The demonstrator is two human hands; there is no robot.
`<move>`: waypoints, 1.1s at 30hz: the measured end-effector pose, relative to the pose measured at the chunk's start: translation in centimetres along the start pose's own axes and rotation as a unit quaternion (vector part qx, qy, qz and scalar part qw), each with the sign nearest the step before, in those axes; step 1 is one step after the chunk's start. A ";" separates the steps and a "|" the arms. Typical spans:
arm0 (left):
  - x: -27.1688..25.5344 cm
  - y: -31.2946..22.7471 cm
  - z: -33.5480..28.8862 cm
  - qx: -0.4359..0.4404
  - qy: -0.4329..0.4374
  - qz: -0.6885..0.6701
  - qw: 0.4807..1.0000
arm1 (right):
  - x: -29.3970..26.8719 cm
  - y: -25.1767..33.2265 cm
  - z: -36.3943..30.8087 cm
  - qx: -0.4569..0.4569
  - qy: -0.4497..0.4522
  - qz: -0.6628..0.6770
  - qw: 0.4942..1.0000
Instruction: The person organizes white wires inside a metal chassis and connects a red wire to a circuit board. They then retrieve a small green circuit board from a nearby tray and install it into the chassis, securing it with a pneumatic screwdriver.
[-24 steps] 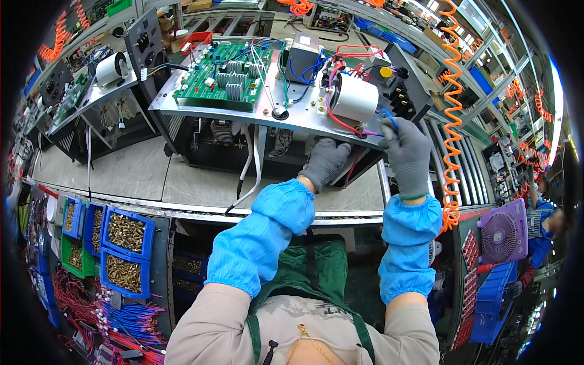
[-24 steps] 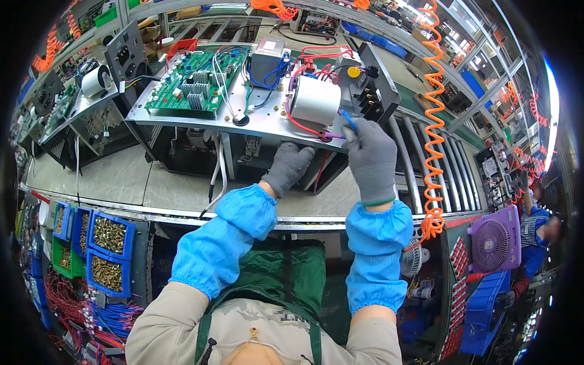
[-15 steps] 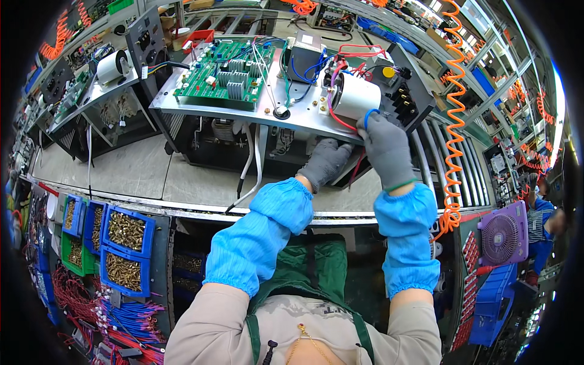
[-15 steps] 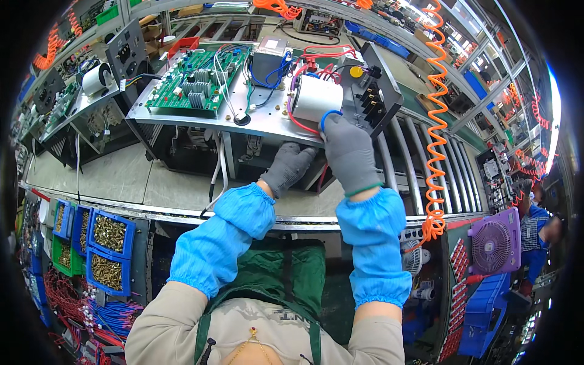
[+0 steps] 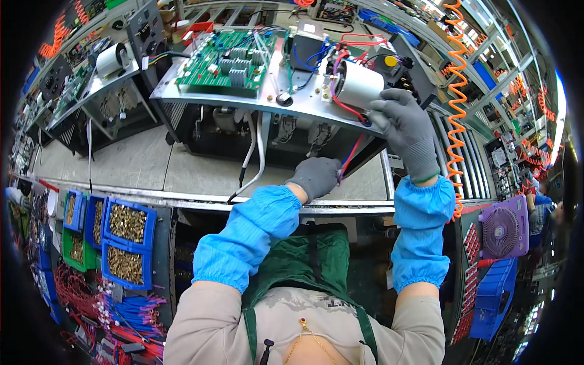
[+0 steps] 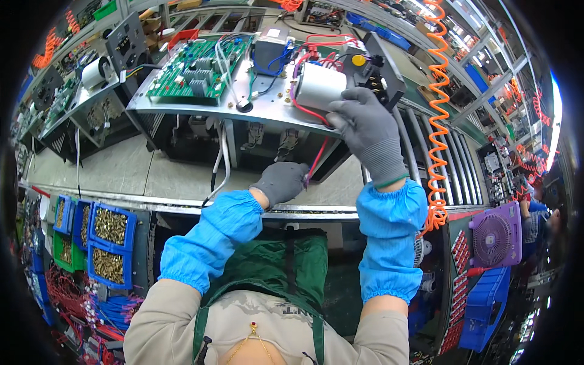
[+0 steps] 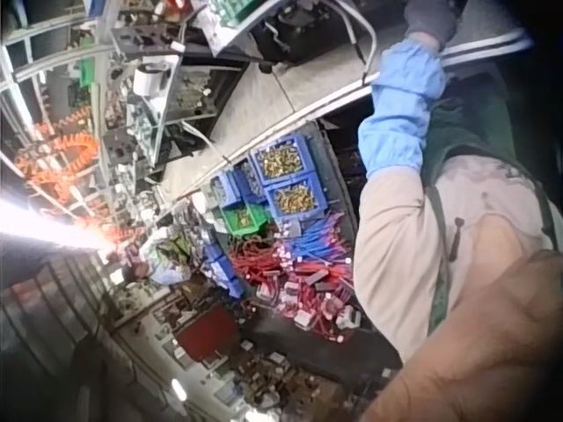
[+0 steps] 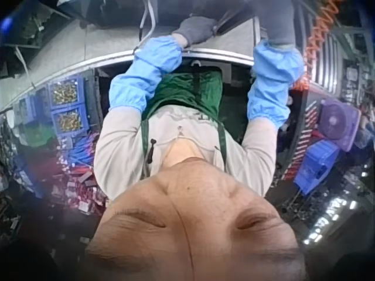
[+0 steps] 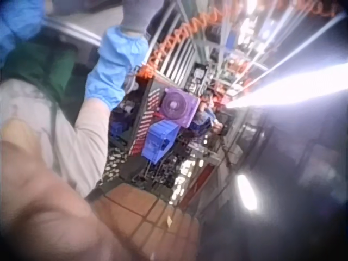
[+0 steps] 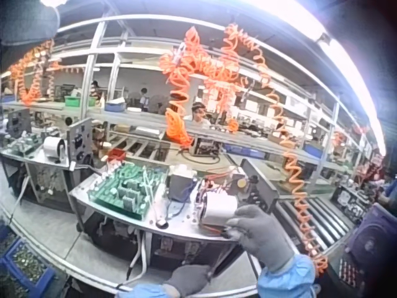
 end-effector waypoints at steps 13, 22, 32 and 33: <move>-12.1 11.8 -12.6 -0.053 -0.456 -0.253 0.852 | 14.9 9.9 -8.2 0.273 0.274 0.487 0.783; -10.4 14.3 -12.8 -0.064 -0.132 -0.454 0.879 | 21.3 16.2 -8.8 0.341 0.176 0.731 0.564; -18.7 13.6 -14.4 -0.061 -0.140 -0.405 0.901 | 17.6 18.8 -4.1 0.358 0.123 0.654 0.655; -18.6 13.5 -14.5 -0.055 -0.124 -0.444 0.886 | 15.4 17.9 -2.0 0.348 0.111 0.653 0.664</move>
Point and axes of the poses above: each hand's wrist, its own z-axis towards the middle knuckle, its own x-axis out of the palm, y = z × x, the point moved 6 cm from there along z, towards the middle knuckle, and after that the axes turned 12 degrees about -z, right-handed, at the moved point
